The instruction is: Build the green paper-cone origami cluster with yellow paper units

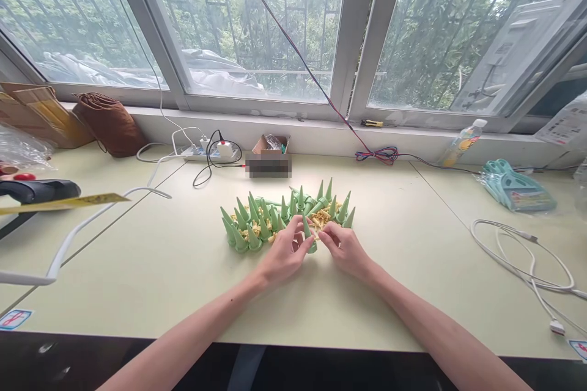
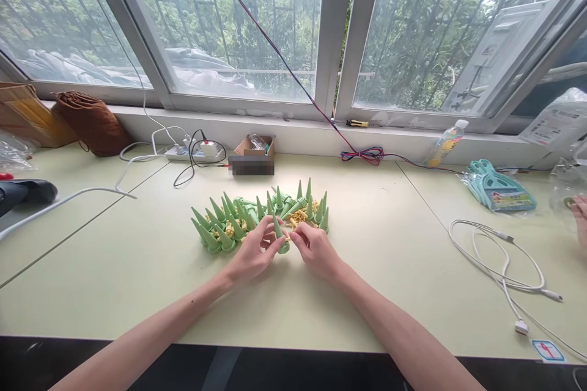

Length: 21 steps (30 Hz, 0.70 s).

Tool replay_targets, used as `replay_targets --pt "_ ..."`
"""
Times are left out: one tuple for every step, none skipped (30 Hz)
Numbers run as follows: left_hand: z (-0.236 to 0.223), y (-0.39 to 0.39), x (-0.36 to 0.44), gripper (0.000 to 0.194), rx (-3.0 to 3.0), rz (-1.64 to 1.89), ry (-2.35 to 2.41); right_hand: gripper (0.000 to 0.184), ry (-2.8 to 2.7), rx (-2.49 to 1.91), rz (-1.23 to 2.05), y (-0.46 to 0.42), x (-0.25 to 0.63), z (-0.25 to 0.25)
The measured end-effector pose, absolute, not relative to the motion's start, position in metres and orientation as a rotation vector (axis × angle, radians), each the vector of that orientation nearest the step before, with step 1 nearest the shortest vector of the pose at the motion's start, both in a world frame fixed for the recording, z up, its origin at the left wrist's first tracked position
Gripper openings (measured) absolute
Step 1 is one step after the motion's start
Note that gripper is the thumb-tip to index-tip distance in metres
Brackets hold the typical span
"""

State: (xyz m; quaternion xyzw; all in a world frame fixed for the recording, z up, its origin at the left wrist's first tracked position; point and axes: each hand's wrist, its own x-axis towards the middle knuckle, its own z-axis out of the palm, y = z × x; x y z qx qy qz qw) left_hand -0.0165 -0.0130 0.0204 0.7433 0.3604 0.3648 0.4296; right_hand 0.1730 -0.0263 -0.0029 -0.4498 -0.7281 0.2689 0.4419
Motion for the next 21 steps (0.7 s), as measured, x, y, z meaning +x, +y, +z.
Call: replay_targets --pt "0.0205 -0.0129 -0.0165 0.025 1.859 0.907 0.9 0.032 -1.809 -1.117 0.671 -0.0263 0.1731 -0.0028" --pt "0.0206 -0.0129 -0.0165 0.025 1.864 0.904 0.901 0.031 -1.81 -1.118 0.675 -0.0263 0.1731 -0.0028" --pt "0.0207 -0.0128 -0.0164 0.025 1.869 0.9 0.902 0.031 -1.813 -1.119 0.677 -0.0263 0.1731 -0.0029" --pt "0.0207 -0.0128 -0.0164 0.025 1.873 0.895 0.903 0.031 -1.817 -1.121 0.68 -0.0264 0.1731 -0.0029" --pt "0.0206 -0.0128 -0.0165 0.025 1.878 0.889 0.905 0.031 -1.821 -1.124 0.683 -0.0264 0.1731 -0.003" --pt "0.0203 -0.0127 -0.0166 0.025 1.885 0.883 0.907 0.031 -1.827 -1.126 0.688 -0.0264 0.173 -0.0031" --pt "0.0198 -0.0127 -0.0167 0.026 1.893 0.877 0.91 0.031 -1.834 -1.129 0.692 -0.0264 0.173 -0.0031" --pt "0.0192 -0.0126 -0.017 0.026 1.904 0.87 0.916 0.03 -1.842 -1.131 0.697 -0.0264 0.1729 -0.0031" --pt "0.0185 -0.0125 -0.0173 0.026 1.918 0.861 0.925 0.031 -1.852 -1.133 0.702 -0.0264 0.1729 -0.003" --pt "0.0177 -0.0124 -0.0176 0.027 1.932 0.851 0.935 0.031 -1.863 -1.134 0.708 -0.0263 0.1729 -0.0029" --pt "0.0171 -0.0124 -0.0179 0.027 1.948 0.84 0.944 0.031 -1.873 -1.134 0.713 -0.0263 0.1729 -0.0028" --pt "0.0166 -0.0123 -0.0182 0.027 1.964 0.828 0.95 0.032 -1.884 -1.133 0.718 -0.0262 0.1729 -0.0027" --pt "0.0163 -0.0124 -0.0185 0.027 1.978 0.813 0.952 0.033 -1.892 -1.132 0.72 -0.026 0.1729 -0.0026" --pt "0.0163 -0.0125 -0.0188 0.027 1.992 0.798 0.949 0.033 -1.898 -1.131 0.721 -0.0259 0.173 -0.0024" --pt "0.0165 -0.0127 -0.019 0.026 2.003 0.788 0.947 0.033 -1.901 -1.131 0.72 -0.0257 0.173 -0.0023" --pt "0.0167 -0.0128 -0.0191 0.026 2.012 0.781 0.944 0.033 -1.902 -1.13 0.719 -0.0256 0.1731 -0.0022" --pt "0.0171 -0.0129 -0.0193 0.026 2.017 0.775 0.941 0.033 -1.901 -1.129 0.72 -0.0254 0.1732 -0.002" --pt "0.0174 -0.0129 -0.0194 0.025 2.019 0.773 0.94 0.032 -1.898 -1.128 0.721 -0.0254 0.1733 -0.0019" --pt "0.0177 -0.0127 -0.0194 0.025 2.018 0.774 0.94 0.031 -1.895 -1.127 0.723 -0.0253 0.1735 -0.0019" --pt "0.0179 -0.0125 -0.0194 0.024 2.015 0.778 0.941 0.03 -1.892 -1.125 0.724 -0.0254 0.1737 -0.0019" --pt "0.018 -0.0121 -0.0194 0.023 2.012 0.785 0.944 0.028 -1.891 -1.123 0.724 -0.0254 0.1741 -0.002"
